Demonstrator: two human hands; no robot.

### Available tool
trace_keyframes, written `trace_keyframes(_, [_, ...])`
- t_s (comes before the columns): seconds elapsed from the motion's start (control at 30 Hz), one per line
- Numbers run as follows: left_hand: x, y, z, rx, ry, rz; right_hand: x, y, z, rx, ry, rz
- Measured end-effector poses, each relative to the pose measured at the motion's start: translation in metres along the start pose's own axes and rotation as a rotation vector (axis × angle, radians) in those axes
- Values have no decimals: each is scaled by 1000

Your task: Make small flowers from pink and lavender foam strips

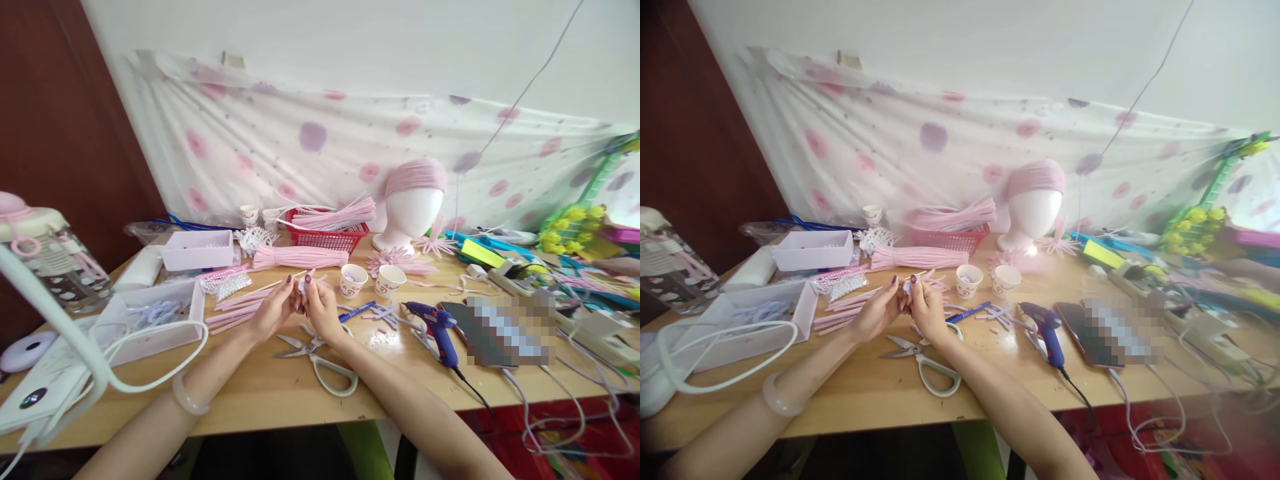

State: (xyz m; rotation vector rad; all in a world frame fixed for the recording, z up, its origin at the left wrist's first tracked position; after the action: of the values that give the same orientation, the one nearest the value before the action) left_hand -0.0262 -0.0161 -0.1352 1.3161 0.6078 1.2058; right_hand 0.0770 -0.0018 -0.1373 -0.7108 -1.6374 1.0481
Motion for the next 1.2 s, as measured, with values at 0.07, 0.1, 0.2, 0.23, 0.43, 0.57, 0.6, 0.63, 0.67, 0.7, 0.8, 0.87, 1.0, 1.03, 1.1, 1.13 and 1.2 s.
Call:
trace_keyframes(0.07, [-2,4,0,102,21,39,0,-2,0,8,-21,22])
trace_keyframes(0.1, [-4,6,-1,156,39,60,0,-3,0,11,-31,36])
trace_keyframes(0.2, [-8,12,-2,305,92,108,-1,0,0,31,-39,83])
trace_keyframes(0.23, [-9,13,-3,344,104,119,-1,2,0,41,-38,99])
trace_keyframes(0.43, [-9,14,-6,463,132,132,-3,8,4,94,-32,161])
trace_keyframes(0.57, [-6,10,-8,411,113,105,-2,8,5,140,-45,147])
trace_keyframes(0.6, [-5,9,-9,392,109,100,-1,7,5,156,-60,146])
trace_keyframes(0.63, [-4,9,-10,376,111,98,0,7,5,170,-77,148])
trace_keyframes(0.67, [-3,9,-11,365,118,100,0,7,5,184,-91,153])
trace_keyframes(0.7, [-3,10,-12,359,130,106,1,6,5,196,-102,158])
trace_keyframes(0.8, [-3,12,-15,368,157,121,1,4,5,218,-110,173])
trace_keyframes(0.87, [-3,13,-15,388,156,119,1,3,5,222,-103,171])
trace_keyframes(1.0, [-5,14,-15,438,155,113,3,4,3,215,-98,160])
trace_keyframes(1.03, [-6,15,-15,450,152,113,4,5,3,211,-102,160])
trace_keyframes(1.1, [-6,16,-15,474,147,118,4,8,3,198,-113,161])
trace_keyframes(1.13, [-6,16,-14,485,147,122,4,9,3,188,-117,161])
trace_keyframes(1.2, [-7,16,-12,504,160,136,2,11,4,159,-118,154])
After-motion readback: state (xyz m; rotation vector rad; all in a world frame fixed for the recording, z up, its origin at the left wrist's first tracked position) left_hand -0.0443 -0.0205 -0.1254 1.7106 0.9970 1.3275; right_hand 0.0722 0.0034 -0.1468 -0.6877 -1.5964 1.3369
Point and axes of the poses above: each hand's wrist, its own x-axis towards the middle knuckle, its own z-axis out of the palm, y = z × x, the point moved 3 cm from there along x, towards the middle knuckle, and after that the axes turned 7 degrees about -y, right-handed, at the moved point
